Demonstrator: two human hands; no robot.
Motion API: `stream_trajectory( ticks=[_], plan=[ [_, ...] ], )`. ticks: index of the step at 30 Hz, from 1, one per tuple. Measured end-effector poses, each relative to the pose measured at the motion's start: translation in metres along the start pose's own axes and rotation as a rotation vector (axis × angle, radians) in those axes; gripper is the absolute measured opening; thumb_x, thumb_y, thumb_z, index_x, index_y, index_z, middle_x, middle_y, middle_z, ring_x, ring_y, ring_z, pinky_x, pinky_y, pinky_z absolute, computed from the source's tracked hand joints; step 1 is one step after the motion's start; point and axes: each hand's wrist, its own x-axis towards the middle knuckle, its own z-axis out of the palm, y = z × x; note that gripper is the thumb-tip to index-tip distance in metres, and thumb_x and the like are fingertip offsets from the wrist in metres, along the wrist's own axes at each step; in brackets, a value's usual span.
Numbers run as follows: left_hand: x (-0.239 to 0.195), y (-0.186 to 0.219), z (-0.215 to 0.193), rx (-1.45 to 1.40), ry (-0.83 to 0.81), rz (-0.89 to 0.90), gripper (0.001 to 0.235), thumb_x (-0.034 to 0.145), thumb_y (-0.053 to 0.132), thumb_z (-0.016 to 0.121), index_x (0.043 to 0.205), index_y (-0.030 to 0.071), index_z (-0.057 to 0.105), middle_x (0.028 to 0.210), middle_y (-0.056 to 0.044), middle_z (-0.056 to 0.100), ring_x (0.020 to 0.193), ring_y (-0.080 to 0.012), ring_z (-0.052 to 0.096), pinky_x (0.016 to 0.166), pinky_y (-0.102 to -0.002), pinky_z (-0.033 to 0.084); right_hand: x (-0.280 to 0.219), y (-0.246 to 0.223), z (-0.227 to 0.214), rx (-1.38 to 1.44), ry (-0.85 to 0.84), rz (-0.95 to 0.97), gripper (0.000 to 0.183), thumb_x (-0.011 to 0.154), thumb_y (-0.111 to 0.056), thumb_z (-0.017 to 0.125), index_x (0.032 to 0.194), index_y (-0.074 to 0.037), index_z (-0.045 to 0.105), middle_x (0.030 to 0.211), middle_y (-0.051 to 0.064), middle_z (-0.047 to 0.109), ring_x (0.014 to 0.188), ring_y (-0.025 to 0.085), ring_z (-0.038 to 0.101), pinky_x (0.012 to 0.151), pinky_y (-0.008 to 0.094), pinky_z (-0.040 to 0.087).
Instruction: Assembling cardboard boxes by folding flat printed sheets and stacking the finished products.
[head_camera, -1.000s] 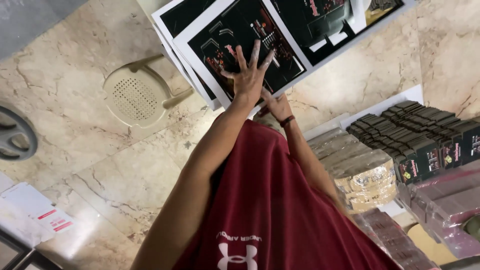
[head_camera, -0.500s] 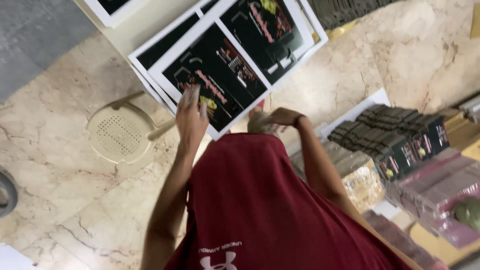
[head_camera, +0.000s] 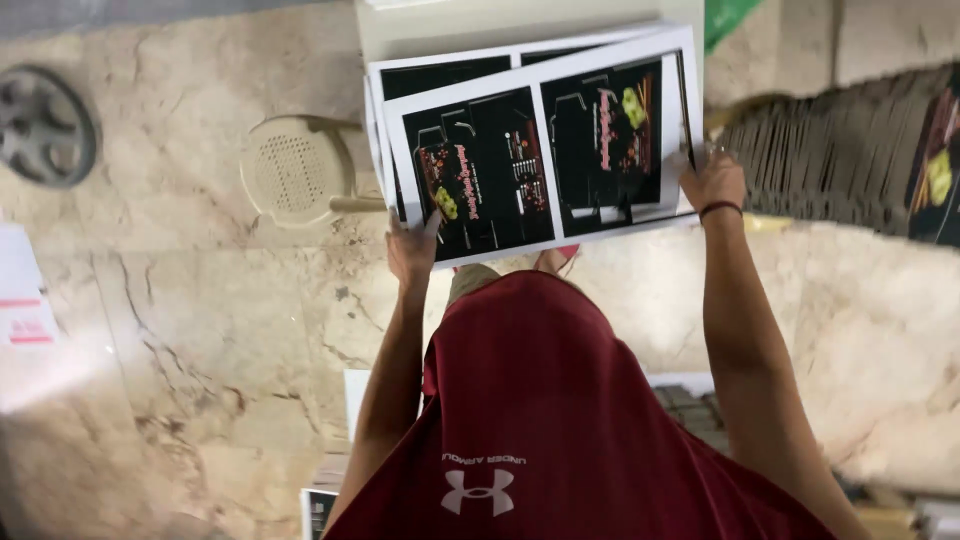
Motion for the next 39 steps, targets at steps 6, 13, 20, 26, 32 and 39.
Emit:
stream_trajectory(
  ticks=[6,13,20,26,32,39],
  plan=[
    [0.091,-0.031,0.071,0.186,0.108,0.035,0.053,0.076,0.052,0.070,0.119,0.020,0.068,0.097,-0.012,0.076,0.101,-0.0349,0.075,0.083,-0.049,0.058,0.011,-0.004,-0.027,-0.012,-0.106,-0.192,0.058,0.087,-0.045,0.069,0.110,0.008,0.071,0.102,0.032,0.071,0.100,0.050,0.070,0.082,0.055,0.061],
    [0.025,0.021,-0.006,-0.003,0.190,0.194,0.059,0.087,0.039,0.077,0.139,0.017,0.061,0.111,-0.017,0.076,0.111,-0.0402,0.071,0.093,-0.055,0.057,0.011,0.002,-0.061,0.219,0.220,-0.204,0.038,0.096,-0.036,0.076,0.099,0.001,0.070,0.087,0.029,0.072,0.085,0.046,0.072,0.062,0.053,0.061],
    [-0.007,0.035,-0.018,-0.166,0.157,0.246,0.064,0.079,0.029,0.080,0.136,0.004,0.065,0.111,-0.026,0.073,0.110,-0.0448,0.069,0.090,-0.056,0.056,-0.022,-0.019,-0.072,0.303,0.143,-0.118,0.032,0.089,-0.029,0.075,0.090,0.003,0.074,0.080,0.026,0.072,0.079,0.045,0.072,0.059,0.056,0.057],
    [-0.018,0.086,-0.057,-0.333,0.281,0.366,0.062,0.085,0.022,0.084,0.136,-0.004,0.063,0.117,-0.034,0.069,0.113,-0.0519,0.064,0.094,-0.061,0.054,-0.018,-0.032,-0.095,0.368,0.481,-0.268,0.030,0.094,-0.017,0.078,0.110,0.007,0.072,0.085,0.030,0.070,0.080,0.049,0.070,0.058,0.057,0.058],
    [0.079,0.157,-0.062,-0.362,0.334,0.475,0.060,0.084,0.024,0.087,0.133,-0.002,0.066,0.112,-0.033,0.071,0.109,-0.0509,0.066,0.091,-0.058,0.056,0.072,-0.086,-0.107,0.403,0.521,-0.266,0.036,0.092,-0.014,0.077,0.116,0.012,0.071,0.086,0.033,0.069,0.081,0.052,0.069,0.059,0.058,0.060],
    [0.228,0.261,-0.050,-0.360,0.451,0.623,0.055,0.083,0.024,0.089,0.128,0.001,0.069,0.108,-0.027,0.074,0.102,-0.0488,0.071,0.082,-0.056,0.059,0.231,-0.150,-0.120,0.116,0.789,-0.344,0.033,0.090,-0.027,0.088,0.106,0.000,0.078,0.079,0.022,0.070,0.071,0.045,0.072,0.056,0.050,0.061]
  ],
)
